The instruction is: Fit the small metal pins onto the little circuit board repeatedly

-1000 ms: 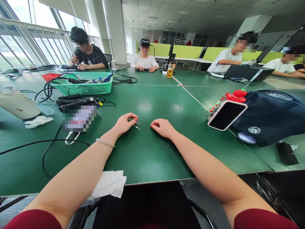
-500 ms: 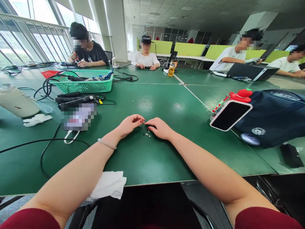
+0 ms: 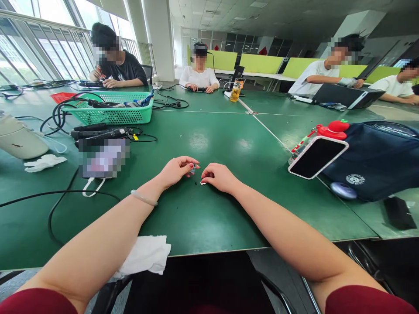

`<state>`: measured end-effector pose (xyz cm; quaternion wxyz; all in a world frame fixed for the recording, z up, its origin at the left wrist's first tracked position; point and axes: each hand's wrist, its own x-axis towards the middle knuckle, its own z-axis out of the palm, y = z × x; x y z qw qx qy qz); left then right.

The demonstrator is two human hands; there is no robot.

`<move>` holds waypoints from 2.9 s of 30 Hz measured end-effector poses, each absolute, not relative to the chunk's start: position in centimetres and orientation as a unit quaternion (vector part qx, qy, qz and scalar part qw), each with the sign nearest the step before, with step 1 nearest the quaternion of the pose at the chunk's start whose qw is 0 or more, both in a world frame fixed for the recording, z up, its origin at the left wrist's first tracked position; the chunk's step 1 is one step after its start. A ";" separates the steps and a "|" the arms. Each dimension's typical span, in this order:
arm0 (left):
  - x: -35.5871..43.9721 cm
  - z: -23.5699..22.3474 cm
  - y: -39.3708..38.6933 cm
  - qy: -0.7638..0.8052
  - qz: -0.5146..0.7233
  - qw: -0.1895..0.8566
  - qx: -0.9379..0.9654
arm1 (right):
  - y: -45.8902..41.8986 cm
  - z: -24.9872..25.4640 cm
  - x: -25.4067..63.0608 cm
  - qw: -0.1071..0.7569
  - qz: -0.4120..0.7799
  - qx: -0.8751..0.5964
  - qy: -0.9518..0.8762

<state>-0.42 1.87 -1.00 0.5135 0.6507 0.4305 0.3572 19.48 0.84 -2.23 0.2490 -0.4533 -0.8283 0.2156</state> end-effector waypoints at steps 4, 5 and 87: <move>-0.3 -1.1 1.9 0.440 0.346 0.530 0.637 | 0.9 -2.4 19.5 0.271 0.230 -0.452 -0.818; -0.3 -1.2 1.9 0.441 0.343 0.529 0.639 | 0.9 -2.5 19.5 0.278 0.233 -0.451 -0.816; 0.8 -0.5 0.1 0.477 0.312 0.278 0.773 | 0.0 -2.5 17.9 0.506 0.353 -0.454 -0.643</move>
